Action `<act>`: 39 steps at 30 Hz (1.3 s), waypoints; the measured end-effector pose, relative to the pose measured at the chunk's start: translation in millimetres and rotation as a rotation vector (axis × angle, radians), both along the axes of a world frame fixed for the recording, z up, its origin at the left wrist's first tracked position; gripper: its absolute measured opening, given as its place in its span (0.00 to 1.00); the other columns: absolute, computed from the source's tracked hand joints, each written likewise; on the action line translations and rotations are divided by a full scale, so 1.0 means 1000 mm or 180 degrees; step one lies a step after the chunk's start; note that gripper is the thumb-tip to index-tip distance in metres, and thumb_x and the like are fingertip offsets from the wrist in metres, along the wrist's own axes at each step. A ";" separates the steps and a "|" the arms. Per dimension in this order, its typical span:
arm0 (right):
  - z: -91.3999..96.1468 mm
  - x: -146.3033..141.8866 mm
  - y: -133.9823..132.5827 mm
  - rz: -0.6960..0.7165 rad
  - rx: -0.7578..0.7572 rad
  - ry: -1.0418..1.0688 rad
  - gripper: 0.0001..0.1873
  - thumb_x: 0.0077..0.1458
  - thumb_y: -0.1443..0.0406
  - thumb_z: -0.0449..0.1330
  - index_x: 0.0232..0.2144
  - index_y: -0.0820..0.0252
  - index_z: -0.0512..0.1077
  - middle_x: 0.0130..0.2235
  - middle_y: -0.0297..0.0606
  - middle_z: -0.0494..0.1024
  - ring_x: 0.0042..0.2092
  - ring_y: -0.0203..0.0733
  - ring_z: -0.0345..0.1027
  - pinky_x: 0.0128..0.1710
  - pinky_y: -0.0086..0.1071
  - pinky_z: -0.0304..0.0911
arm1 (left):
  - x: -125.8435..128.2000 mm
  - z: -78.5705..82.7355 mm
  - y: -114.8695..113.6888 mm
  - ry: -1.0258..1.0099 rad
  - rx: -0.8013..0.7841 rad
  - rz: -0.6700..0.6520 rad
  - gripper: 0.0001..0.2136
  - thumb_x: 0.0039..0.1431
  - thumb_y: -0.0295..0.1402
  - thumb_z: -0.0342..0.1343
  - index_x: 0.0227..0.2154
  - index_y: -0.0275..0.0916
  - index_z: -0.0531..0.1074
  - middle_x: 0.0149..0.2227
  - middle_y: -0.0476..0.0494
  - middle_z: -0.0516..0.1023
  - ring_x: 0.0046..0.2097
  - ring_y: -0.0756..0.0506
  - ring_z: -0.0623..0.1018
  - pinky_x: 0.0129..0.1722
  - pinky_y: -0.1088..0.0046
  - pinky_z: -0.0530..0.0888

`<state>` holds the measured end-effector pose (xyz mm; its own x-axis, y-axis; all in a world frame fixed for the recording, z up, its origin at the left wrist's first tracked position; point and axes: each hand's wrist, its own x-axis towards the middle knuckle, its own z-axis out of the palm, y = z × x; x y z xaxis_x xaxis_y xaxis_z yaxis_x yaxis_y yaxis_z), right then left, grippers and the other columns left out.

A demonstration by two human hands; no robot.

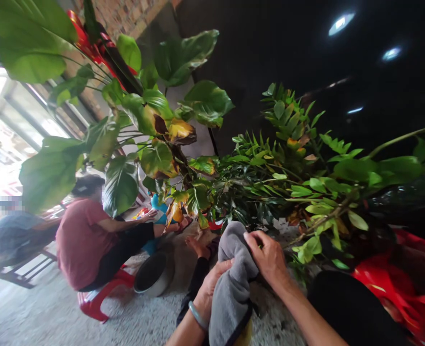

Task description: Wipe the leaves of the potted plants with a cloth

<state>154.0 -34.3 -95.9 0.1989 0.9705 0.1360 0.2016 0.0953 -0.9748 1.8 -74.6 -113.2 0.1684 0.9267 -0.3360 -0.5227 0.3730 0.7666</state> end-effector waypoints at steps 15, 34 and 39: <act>-0.005 0.023 0.041 -0.0413 -0.1121 0.1747 0.12 0.39 0.59 0.64 0.20 0.56 0.65 0.13 0.26 0.64 0.13 0.30 0.53 0.11 0.25 0.48 | -0.014 0.038 0.038 0.0551 0.0513 0.0052 0.23 0.33 0.37 0.72 0.35 0.30 0.77 0.28 0.42 0.81 0.35 0.40 0.80 0.44 0.63 0.73; -0.003 0.024 0.042 -0.0098 -0.1104 0.2355 0.17 0.37 0.56 0.68 0.20 0.57 0.65 0.14 0.26 0.67 0.13 0.29 0.54 0.11 0.24 0.52 | -0.029 0.059 0.057 0.0523 0.0548 0.0209 0.21 0.35 0.33 0.71 0.36 0.32 0.77 0.32 0.40 0.82 0.41 0.40 0.80 0.49 0.64 0.73; 0.001 0.028 0.037 -0.0077 -0.0986 0.2446 0.15 0.34 0.58 0.69 0.21 0.61 0.72 0.14 0.30 0.69 0.13 0.29 0.56 0.12 0.25 0.54 | -0.027 0.096 0.076 0.0325 0.0945 0.0439 0.20 0.42 0.34 0.69 0.40 0.33 0.77 0.37 0.40 0.82 0.43 0.41 0.80 0.51 0.66 0.72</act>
<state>181.7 2.4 -94.6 0.1486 0.9360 -0.3191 -0.5331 -0.1959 -0.8231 -25.6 1.1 -17.2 0.0142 0.9983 -0.0567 -0.4676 0.0568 0.8821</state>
